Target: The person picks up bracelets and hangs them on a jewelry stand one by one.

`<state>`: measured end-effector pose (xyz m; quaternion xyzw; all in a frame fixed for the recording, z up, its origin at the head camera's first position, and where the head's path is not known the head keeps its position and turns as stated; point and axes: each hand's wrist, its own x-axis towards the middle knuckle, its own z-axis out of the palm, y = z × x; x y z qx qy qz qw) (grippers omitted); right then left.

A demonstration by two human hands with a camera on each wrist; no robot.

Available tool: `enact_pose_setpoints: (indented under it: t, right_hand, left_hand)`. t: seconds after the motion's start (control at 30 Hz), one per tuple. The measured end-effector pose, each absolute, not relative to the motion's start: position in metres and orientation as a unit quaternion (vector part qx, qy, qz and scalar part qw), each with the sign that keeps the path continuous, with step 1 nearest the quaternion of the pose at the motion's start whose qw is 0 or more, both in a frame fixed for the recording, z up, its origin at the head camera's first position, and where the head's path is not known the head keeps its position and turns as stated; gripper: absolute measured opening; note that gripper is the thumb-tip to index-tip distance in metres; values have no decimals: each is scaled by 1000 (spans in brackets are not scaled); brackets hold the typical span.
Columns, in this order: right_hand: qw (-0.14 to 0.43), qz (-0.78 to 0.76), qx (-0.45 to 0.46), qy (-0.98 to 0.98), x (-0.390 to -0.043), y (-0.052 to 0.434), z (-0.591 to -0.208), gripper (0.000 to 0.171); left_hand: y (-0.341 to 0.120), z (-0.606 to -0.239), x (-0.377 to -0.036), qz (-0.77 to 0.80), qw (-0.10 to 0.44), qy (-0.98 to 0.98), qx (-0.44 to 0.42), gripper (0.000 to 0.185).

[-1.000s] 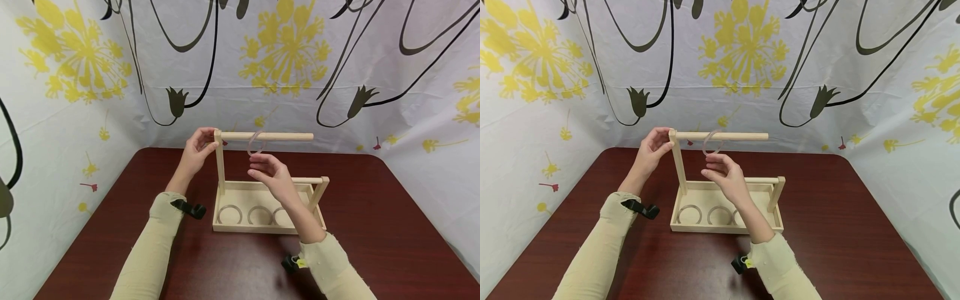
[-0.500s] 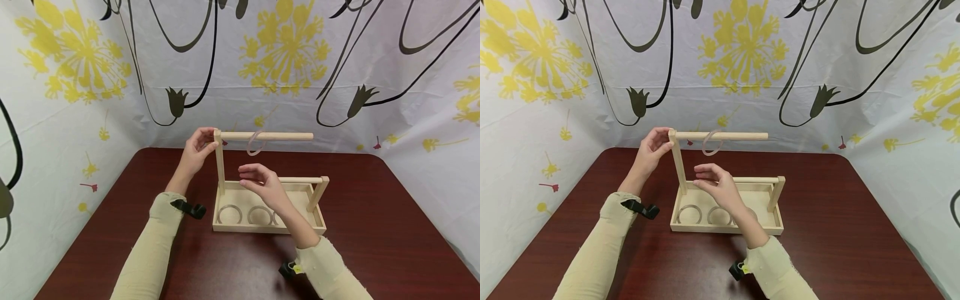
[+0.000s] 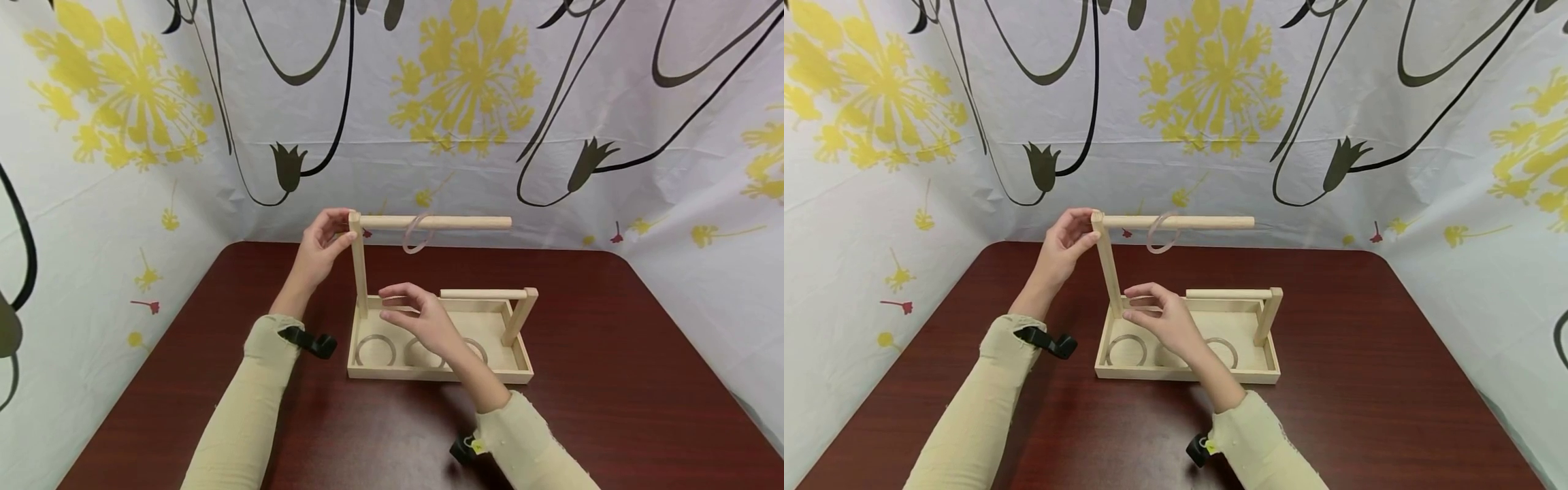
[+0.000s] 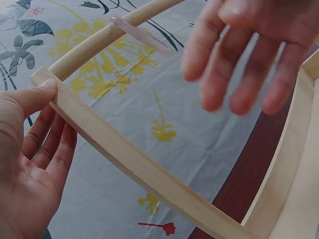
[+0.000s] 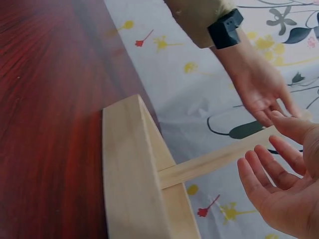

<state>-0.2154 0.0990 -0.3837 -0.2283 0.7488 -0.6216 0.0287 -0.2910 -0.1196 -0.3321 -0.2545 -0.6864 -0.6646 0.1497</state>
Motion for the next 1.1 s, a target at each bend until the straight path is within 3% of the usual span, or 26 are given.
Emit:
enact_pose_setpoints:
  t: [1.1]
  right_hand:
    - [108,-567,-187,795,-218,80,-425,38]
  left_hand:
    - [-120,-332,-291,-665,145,-689,-248,35]
